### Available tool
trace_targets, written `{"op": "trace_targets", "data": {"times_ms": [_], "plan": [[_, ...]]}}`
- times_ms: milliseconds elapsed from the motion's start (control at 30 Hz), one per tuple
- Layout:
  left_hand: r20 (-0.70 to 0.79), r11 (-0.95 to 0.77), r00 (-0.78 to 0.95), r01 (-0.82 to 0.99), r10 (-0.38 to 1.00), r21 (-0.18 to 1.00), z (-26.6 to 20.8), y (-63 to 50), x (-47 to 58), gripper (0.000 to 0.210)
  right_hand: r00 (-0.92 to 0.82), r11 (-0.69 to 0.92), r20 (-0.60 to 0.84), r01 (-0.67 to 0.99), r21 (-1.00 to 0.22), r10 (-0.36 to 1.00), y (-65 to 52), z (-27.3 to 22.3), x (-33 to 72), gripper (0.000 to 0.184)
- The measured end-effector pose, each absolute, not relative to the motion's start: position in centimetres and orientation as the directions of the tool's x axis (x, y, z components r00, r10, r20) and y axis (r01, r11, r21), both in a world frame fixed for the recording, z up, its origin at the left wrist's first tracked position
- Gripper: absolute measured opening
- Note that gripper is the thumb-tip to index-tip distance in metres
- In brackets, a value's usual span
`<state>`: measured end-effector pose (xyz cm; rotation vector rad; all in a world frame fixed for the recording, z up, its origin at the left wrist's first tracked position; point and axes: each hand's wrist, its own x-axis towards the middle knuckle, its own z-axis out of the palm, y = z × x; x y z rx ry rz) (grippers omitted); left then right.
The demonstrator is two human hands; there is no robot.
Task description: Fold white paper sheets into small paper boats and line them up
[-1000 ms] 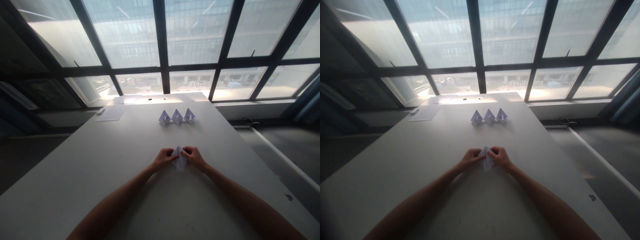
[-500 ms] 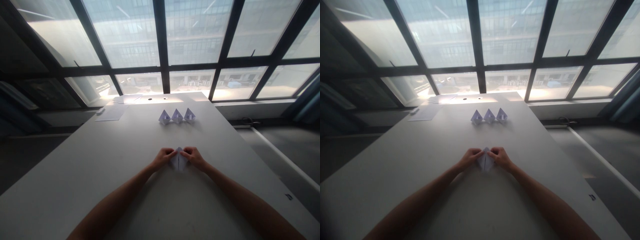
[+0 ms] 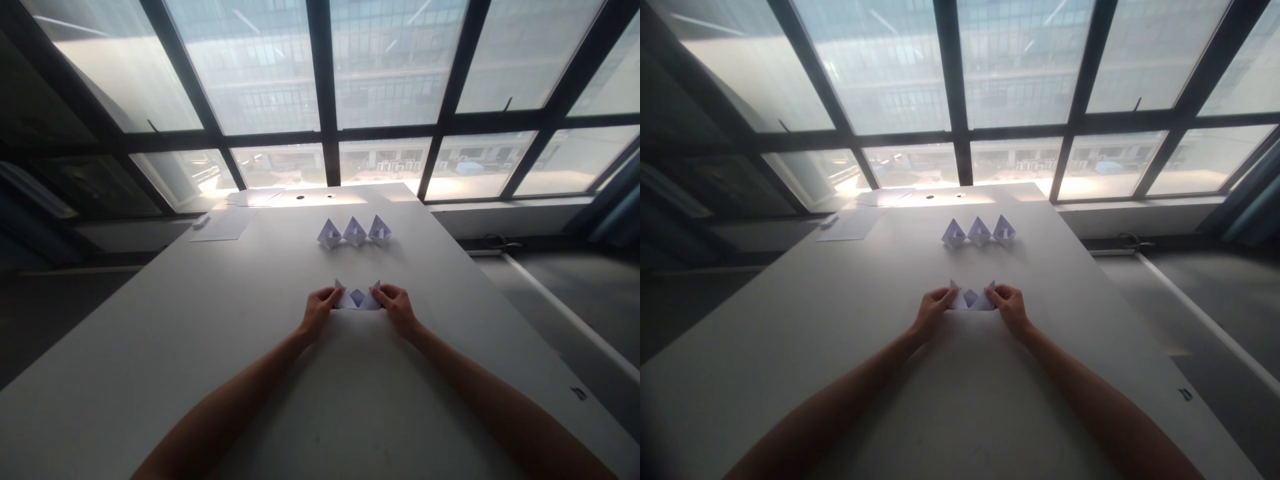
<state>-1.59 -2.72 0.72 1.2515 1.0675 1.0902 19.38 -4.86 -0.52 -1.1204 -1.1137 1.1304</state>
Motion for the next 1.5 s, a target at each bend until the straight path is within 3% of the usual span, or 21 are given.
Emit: {"op": "trace_targets", "data": {"times_ms": [167,333,567,733,900,1100,1300,1500], "plan": [[-0.008,0.023,0.056,-0.27,0.998,0.963,-0.6,-1.8,-1.7,0.044,0.188,0.141,0.1,-0.217,-0.966,0.977,-4.4,-1.0,19.6,0.042],[0.002,-0.004,-0.007,-0.409,1.0,0.912,-1.0,-1.3,-1.9,0.037,0.272,0.15,0.083,-0.236,-0.96,0.959,-4.0,-1.3,19.8,0.042],[-0.032,0.076,0.095,-0.508,0.995,0.858,-0.8,-1.2,-1.9,0.04,0.29,0.127,0.055,-0.237,-0.963,0.956,-4.1,-1.2,19.9,0.041],[-0.042,0.191,0.305,-0.477,0.951,0.858,-0.7,-1.8,-1.6,0.058,0.225,0.126,0.073,-0.227,-0.966,0.972,-4.4,-1.3,19.6,0.041],[-0.098,0.193,0.225,-0.452,0.969,0.871,-0.8,-1.9,-1.6,0.053,-0.075,0.084,0.089,-0.074,-0.994,0.993,-4.9,-0.9,19.4,0.031],[-0.118,0.171,0.196,-0.283,0.973,0.944,-0.3,-2.7,-1.2,0.053,-0.363,0.181,0.107,0.175,-0.968,0.926,-5.0,0.1,19.5,0.026],[-0.131,0.173,0.246,-0.156,0.96,0.972,0.5,-4.6,0.0,0.043,-0.385,0.183,0.075,0.253,-0.95,0.92,-5.4,0.0,19.2,0.047],[-0.171,0.247,0.311,-0.223,0.935,0.943,0.3,-4.6,0.0,0.041,-0.376,0.111,0.03,0.195,-0.974,0.926,-5.8,0.0,18.7,0.045]]}}
